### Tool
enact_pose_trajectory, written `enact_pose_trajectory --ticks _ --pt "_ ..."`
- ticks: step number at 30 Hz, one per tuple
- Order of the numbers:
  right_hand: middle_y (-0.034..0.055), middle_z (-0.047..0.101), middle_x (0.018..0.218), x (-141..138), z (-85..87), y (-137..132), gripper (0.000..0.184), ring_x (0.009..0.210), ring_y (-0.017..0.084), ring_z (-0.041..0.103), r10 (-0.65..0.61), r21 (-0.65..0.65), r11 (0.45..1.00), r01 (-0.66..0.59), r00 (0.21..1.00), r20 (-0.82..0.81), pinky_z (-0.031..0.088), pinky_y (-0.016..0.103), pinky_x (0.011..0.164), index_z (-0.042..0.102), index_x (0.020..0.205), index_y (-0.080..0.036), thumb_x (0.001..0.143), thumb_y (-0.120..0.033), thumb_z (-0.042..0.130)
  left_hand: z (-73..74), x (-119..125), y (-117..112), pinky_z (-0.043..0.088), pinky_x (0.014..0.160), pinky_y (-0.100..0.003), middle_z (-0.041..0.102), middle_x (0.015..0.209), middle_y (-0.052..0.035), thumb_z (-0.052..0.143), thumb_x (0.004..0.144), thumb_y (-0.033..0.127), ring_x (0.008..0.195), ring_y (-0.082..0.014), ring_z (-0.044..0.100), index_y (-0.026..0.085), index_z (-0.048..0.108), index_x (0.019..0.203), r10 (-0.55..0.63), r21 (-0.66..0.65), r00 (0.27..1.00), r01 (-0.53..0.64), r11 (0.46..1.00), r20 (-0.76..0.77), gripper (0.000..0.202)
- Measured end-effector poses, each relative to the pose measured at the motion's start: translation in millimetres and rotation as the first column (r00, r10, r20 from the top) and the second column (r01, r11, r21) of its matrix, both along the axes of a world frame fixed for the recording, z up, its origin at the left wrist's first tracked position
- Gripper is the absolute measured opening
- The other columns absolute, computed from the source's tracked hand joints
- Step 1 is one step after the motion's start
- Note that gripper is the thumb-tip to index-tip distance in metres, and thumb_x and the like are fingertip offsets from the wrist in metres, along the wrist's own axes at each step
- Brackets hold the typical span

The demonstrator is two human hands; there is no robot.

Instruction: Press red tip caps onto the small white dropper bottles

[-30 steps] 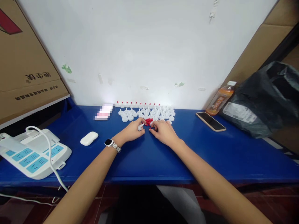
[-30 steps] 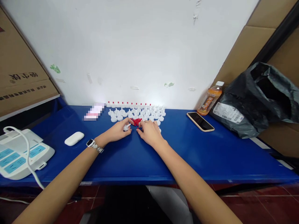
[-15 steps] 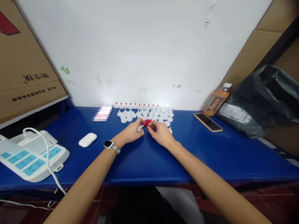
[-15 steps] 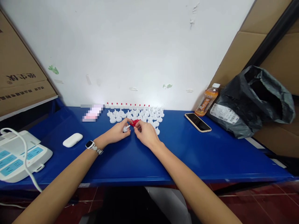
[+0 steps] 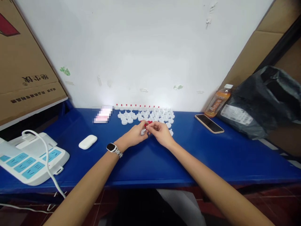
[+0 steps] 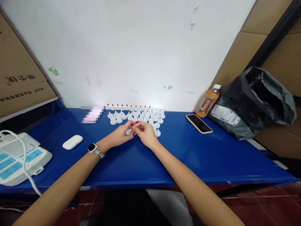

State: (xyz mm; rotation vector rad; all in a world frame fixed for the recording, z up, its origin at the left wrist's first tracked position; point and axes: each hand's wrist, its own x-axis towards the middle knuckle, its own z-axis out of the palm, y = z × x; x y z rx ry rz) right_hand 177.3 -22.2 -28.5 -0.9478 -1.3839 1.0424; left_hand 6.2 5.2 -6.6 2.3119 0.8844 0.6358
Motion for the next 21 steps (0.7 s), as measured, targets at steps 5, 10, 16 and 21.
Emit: enact_pose_trajectory --ticks 5,10,16,21 --pt "0.0014 0.066 0.068 -4 -3.6 -1 0.035 0.061 0.014 0.059 -0.019 0.006 1.000 0.019 0.999 0.035 0.046 0.027 0.061 0.063 0.073 -0.018 0.076 -0.051 0.076 -1.7 2 0 0.048 0.077 -0.032 0.070 0.104 -0.0057 0.054 0.088 0.028 0.089 -0.0228 0.068 0.021 0.044 0.128 0.011 -0.022 1.000 -0.011 1.000 0.013 0.041" --pt "0.0007 0.065 0.068 -6 -2.2 -1 0.039 0.062 0.013 0.056 -0.006 0.014 1.000 0.005 0.999 0.039 0.045 0.027 0.062 0.060 0.070 -0.018 0.075 -0.053 0.076 -6.4 4 2 0.049 0.085 -0.036 0.070 0.106 -0.0095 0.055 0.090 0.035 0.095 -0.0250 0.068 0.019 0.034 0.140 0.051 -0.030 0.998 -0.050 0.998 0.035 0.056" --pt "0.0004 0.064 0.071 -3 3.1 -1 0.038 0.066 0.014 0.058 0.018 0.038 0.999 -0.020 0.998 0.068 0.048 0.029 0.068 0.059 0.071 -0.019 0.077 -0.054 0.075 -9.0 5 2 0.050 0.089 -0.038 0.070 0.105 -0.0091 0.058 0.090 0.035 0.095 -0.0238 0.069 0.018 0.028 0.145 0.056 -0.054 0.993 -0.051 0.997 0.099 0.065" --pt "0.0011 0.065 0.075 6 9.2 -6 0.032 0.072 0.016 0.059 0.031 0.106 0.993 -0.057 0.972 0.231 0.048 0.031 0.073 0.059 0.074 -0.020 0.085 -0.049 0.067 -3.7 6 -3 0.050 0.090 -0.036 0.070 0.110 -0.0106 0.058 0.090 0.032 0.101 -0.0228 0.069 0.018 0.028 0.145 0.008 -0.103 0.986 0.009 0.995 0.166 0.064"
